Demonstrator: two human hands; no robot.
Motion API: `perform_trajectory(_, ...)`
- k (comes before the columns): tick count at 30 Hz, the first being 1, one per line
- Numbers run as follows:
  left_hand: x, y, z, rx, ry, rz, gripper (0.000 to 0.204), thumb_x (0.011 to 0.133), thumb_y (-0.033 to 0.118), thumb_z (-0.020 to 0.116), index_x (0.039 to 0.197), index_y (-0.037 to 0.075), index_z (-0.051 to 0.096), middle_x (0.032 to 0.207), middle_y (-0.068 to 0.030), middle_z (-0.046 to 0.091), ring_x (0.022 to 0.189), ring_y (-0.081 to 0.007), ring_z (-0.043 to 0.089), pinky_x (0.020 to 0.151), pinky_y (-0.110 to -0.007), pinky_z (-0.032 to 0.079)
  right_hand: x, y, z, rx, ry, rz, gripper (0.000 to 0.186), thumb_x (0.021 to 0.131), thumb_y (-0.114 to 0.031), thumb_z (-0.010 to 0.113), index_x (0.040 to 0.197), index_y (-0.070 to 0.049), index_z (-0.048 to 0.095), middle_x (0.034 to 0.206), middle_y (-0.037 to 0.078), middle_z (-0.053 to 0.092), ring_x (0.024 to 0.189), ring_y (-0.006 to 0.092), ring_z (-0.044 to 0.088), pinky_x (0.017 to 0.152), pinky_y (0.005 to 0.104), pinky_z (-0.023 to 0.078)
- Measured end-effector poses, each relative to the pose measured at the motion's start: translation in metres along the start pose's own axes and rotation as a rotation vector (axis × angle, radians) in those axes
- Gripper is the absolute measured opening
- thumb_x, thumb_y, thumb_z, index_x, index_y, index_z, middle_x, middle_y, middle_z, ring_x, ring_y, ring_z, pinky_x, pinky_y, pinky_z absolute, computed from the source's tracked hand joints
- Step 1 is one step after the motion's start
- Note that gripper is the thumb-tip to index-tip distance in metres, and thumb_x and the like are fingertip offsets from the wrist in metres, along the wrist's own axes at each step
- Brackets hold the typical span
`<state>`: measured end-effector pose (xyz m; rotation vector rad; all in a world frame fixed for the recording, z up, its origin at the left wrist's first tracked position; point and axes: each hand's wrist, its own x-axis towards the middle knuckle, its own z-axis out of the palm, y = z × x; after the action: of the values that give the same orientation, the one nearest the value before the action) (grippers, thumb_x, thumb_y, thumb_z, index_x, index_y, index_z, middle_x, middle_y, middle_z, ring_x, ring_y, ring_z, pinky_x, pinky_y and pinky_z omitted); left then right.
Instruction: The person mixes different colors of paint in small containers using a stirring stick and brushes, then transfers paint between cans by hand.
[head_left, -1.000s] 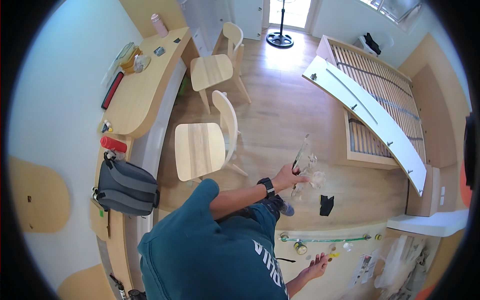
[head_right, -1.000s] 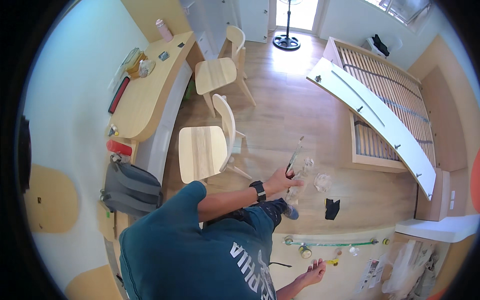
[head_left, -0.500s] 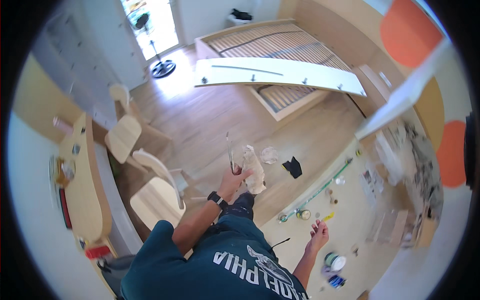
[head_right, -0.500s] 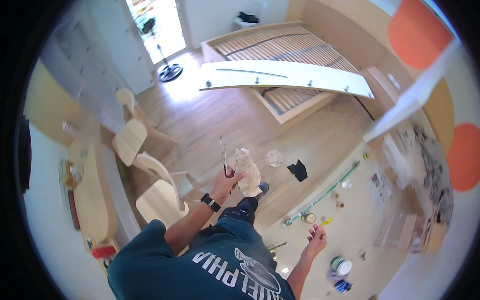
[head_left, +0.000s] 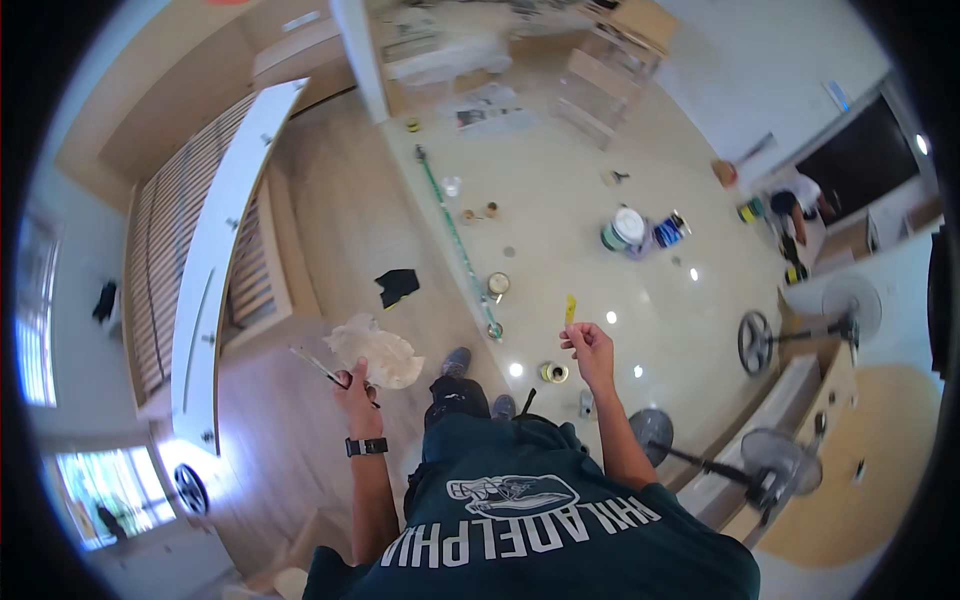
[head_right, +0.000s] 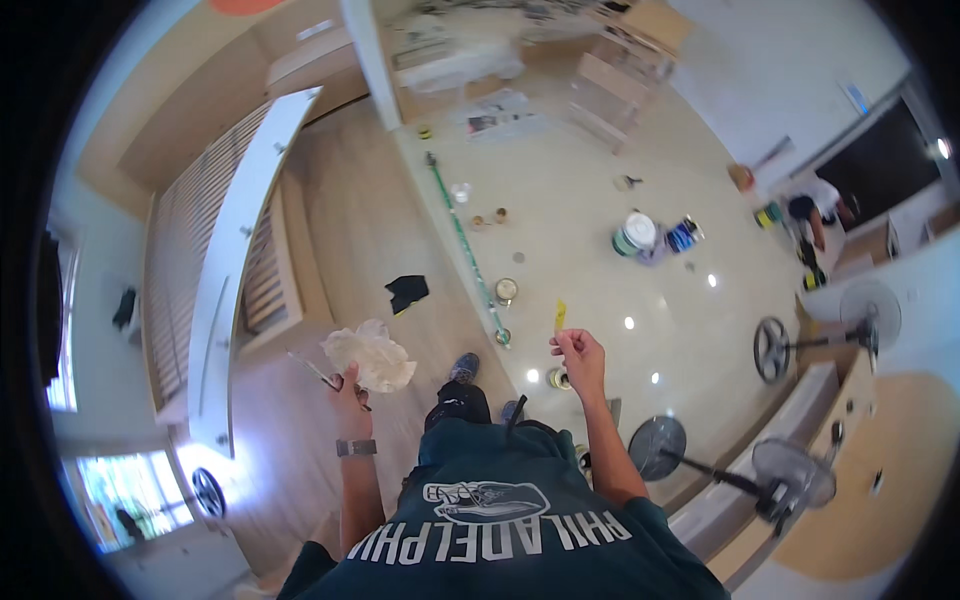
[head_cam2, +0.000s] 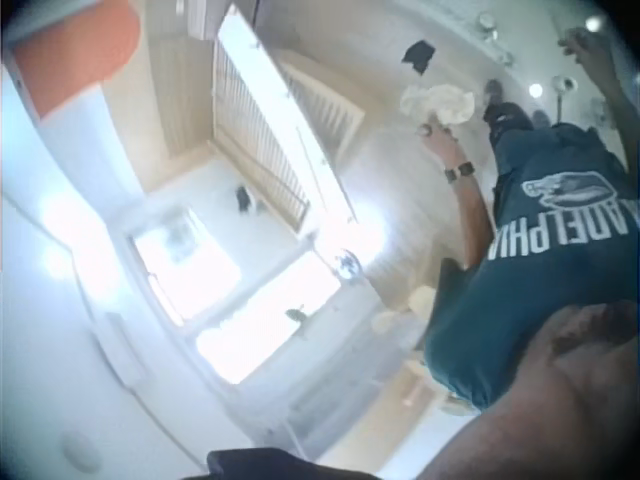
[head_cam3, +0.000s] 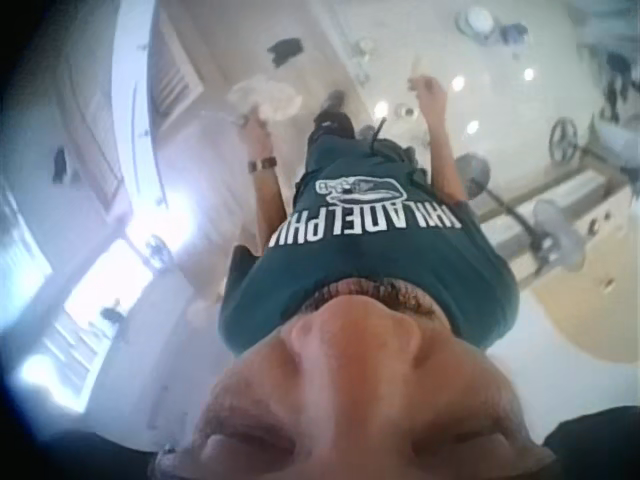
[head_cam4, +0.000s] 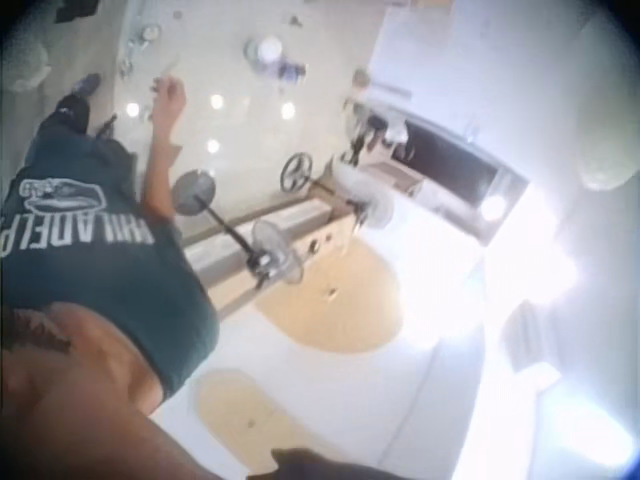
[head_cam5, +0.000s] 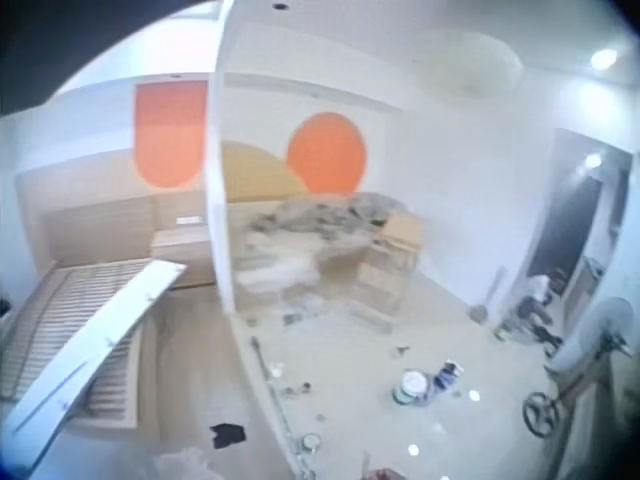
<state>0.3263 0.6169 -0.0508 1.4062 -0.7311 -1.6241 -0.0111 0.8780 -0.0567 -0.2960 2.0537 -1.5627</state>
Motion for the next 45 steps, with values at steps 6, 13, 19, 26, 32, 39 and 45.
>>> perform_trajectory(6, 0.097, 0.040, 0.067, 0.108, -0.158, -0.007, 0.051, 0.086, 0.014, 0.086, 0.082, 0.023, 0.036, 0.072, 0.0091, 0.041, 0.053, -0.0036, 0.038, 0.045, -0.022, 0.030, 0.002, -0.008, 0.002, 0.032, 0.262, 0.042, 0.028, 0.102, -0.031, 0.068, 0.107, -0.003, 0.067, 0.096, 0.007, 0.077, 0.082, 0.0125, 0.073, 0.065, 0.0241, 0.051)
perform_trajectory(13, 0.143, 0.075, 0.166, 0.307, -0.398, -0.003, 0.052, 0.086, 0.018, 0.086, 0.082, 0.023, 0.034, 0.072, 0.0093, 0.040, 0.054, -0.0042, 0.038, 0.046, -0.022, 0.031, -0.040, 0.001, -0.037, 0.016, 0.604, 0.140, 0.027, 0.100, -0.029, 0.070, 0.105, -0.002, 0.068, 0.095, 0.007, 0.077, 0.080, 0.0116, 0.071, 0.062, 0.0242, 0.049)
perform_trajectory(19, 0.139, 0.050, 0.262, 0.436, -0.575, -0.063, 0.051, 0.089, 0.014, 0.083, 0.082, 0.022, 0.033, 0.074, 0.0079, 0.041, 0.054, -0.0047, 0.038, 0.046, -0.023, 0.031, -0.091, 0.114, -0.046, 0.161, 0.873, 0.385, 0.029, 0.098, -0.031, 0.071, 0.099, -0.002, 0.069, 0.089, 0.006, 0.076, 0.070, 0.0108, 0.069, 0.057, 0.0232, 0.047)
perform_trajectory(26, 0.082, -0.023, 0.381, 0.567, -0.889, -0.163, 0.050, 0.089, 0.013, 0.083, 0.082, 0.021, 0.034, 0.073, 0.0087, 0.036, 0.054, -0.0042, 0.032, 0.045, -0.022, 0.029, -0.142, 0.231, -0.024, 0.397, 1.108, 0.625, 0.026, 0.098, -0.027, 0.071, 0.091, -0.002, 0.069, 0.084, 0.006, 0.075, 0.065, 0.0116, 0.069, 0.052, 0.0242, 0.047)
perform_trajectory(32, 0.019, -0.088, 0.516, 0.619, -0.947, -0.188, 0.053, 0.088, 0.017, 0.085, 0.082, 0.024, 0.033, 0.072, 0.0102, 0.037, 0.053, -0.0034, 0.033, 0.045, -0.022, 0.028, -0.058, 0.259, -0.104, 0.487, 1.177, 0.740, 0.021, 0.096, -0.024, 0.072, 0.089, -0.004, 0.070, 0.081, 0.005, 0.074, 0.064, 0.0120, 0.069, 0.052, 0.0248, 0.049)
perform_trajectory(39, -0.087, -0.173, 0.719, 0.601, -1.000, -0.125, 0.054, 0.087, 0.020, 0.086, 0.081, 0.024, 0.032, 0.074, 0.0100, 0.040, 0.055, -0.0032, 0.037, 0.045, -0.022, 0.030, 0.102, 0.236, -0.334, 0.412, 1.075, 0.505, 0.022, 0.097, -0.025, 0.071, 0.092, -0.004, 0.071, 0.082, 0.005, 0.074, 0.068, 0.0115, 0.069, 0.055, 0.0243, 0.050)
perform_trajectory(45, -0.163, -0.245, 0.878, 0.591, -1.019, -0.097, 0.052, 0.088, 0.021, 0.084, 0.079, 0.024, 0.033, 0.071, 0.0099, 0.041, 0.053, -0.0032, 0.038, 0.045, -0.022, 0.030, 0.203, 0.101, -0.505, 0.434, 1.227, 0.299, 0.024, 0.100, -0.028, 0.071, 0.103, -0.004, 0.069, 0.093, 0.006, 0.077, 0.076, 0.0111, 0.072, 0.061, 0.0233, 0.050)
